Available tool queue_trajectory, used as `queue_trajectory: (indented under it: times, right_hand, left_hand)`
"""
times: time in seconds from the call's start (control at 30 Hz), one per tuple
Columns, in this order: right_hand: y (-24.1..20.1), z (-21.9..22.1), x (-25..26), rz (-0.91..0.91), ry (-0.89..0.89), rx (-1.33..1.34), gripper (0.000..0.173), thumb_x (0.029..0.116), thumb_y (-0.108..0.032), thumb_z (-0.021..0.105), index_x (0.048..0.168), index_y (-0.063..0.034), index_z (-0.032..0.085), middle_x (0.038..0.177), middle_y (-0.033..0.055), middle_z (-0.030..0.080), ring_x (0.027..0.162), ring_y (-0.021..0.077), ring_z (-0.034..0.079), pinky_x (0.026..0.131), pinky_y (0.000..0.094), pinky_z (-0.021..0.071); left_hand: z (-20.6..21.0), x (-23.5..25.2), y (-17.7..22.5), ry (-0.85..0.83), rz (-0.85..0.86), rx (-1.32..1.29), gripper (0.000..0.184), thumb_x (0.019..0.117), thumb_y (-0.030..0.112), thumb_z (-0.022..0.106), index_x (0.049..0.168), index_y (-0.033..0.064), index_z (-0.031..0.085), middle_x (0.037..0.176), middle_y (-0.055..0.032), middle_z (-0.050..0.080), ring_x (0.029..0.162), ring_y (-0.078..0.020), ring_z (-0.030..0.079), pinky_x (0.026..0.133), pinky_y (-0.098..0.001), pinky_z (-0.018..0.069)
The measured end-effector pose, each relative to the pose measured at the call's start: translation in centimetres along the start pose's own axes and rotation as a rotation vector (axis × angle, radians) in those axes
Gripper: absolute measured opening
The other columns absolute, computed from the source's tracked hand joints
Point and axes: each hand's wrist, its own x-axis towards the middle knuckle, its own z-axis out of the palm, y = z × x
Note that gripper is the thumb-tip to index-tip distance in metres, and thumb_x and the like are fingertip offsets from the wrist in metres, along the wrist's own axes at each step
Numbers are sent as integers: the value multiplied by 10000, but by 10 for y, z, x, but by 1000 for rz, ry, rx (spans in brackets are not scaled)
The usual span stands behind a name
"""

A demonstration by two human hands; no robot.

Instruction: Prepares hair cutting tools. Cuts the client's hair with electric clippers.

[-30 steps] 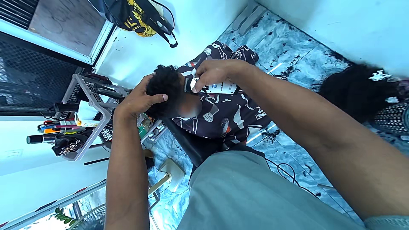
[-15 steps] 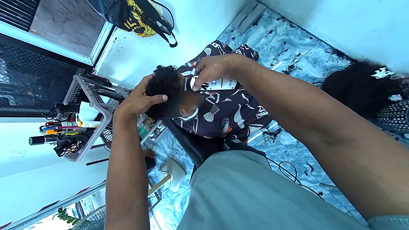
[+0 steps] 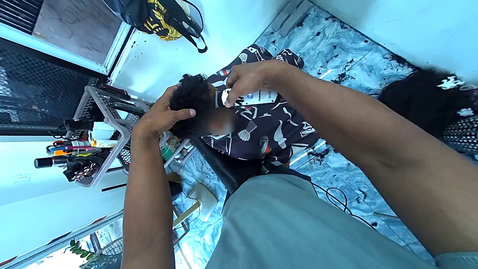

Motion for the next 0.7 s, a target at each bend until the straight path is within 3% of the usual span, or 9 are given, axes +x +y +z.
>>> queue_trajectory:
  times: [0.1,0.2,0.27,0.33,0.37,0.43,0.53,0.63,0.7]
  right_hand:
    - [3,3,1,15,-9,-238,346,870,-290,830,970,3,674,831,146,669,677,244,668,611,464,589]
    - [9,3,-2,-21,48,22,320,905,-250,794,1059,8,683,863,161,703,645,246,697,585,431,623]
    - [7,4,-5,-59,66,-58,324,919,-260,783,1090,-5,680,898,144,704,694,223,702,632,417,628]
    - [7,7,-1,-93,60,-372,356,899,-282,804,1056,18,695,941,165,679,851,283,655,778,535,541]
    - [9,10,1,-83,64,-483,366,893,-300,803,1036,18,692,942,174,673,888,315,647,799,583,514]
    - [10,18,-1,-29,104,-527,358,901,-316,782,1026,5,685,948,175,670,911,334,650,798,611,508]
    - [11,27,-8,-25,172,-400,320,904,-317,773,965,-16,685,863,130,646,809,269,622,723,538,504]
    - [9,31,-10,-10,197,-420,328,890,-337,781,951,-28,687,849,125,645,798,272,622,711,554,501]
    - [8,35,-11,8,217,-479,351,883,-362,779,947,-36,665,864,132,644,828,304,632,719,596,499]
  left_hand:
    - [0,0,0,4,-1,7,848,818,157,813,1545,198,376,1417,-52,591,1257,-151,612,1045,-376,540]
    - [0,2,-1,0,4,6,831,830,147,806,1541,206,381,1414,-47,593,1251,-147,616,1039,-372,547]
    - [-2,3,-2,-8,17,6,837,838,148,805,1550,215,370,1427,-45,585,1264,-148,609,1047,-375,543]
    - [-3,2,-2,-21,52,19,885,843,159,804,1580,240,321,1461,-46,558,1287,-149,595,1057,-381,539]
    - [-4,3,-3,-21,70,34,899,844,176,802,1586,248,299,1475,-47,544,1295,-147,589,1059,-384,539]
    - [-3,3,-5,-18,100,58,858,868,202,782,1580,242,305,1479,-52,537,1295,-140,586,1060,-377,534]
    - [-2,1,-9,-22,124,93,789,895,256,771,1564,226,354,1461,-45,556,1291,-123,585,1076,-368,518]
    - [-8,2,-18,-55,174,188,997,788,468,822,1606,240,299,1568,-52,448,1401,-141,487,1142,-398,459]
    - [-13,4,-23,-76,183,256,1133,706,494,871,1628,264,254,1640,-82,331,1471,-179,398,1181,-441,407]
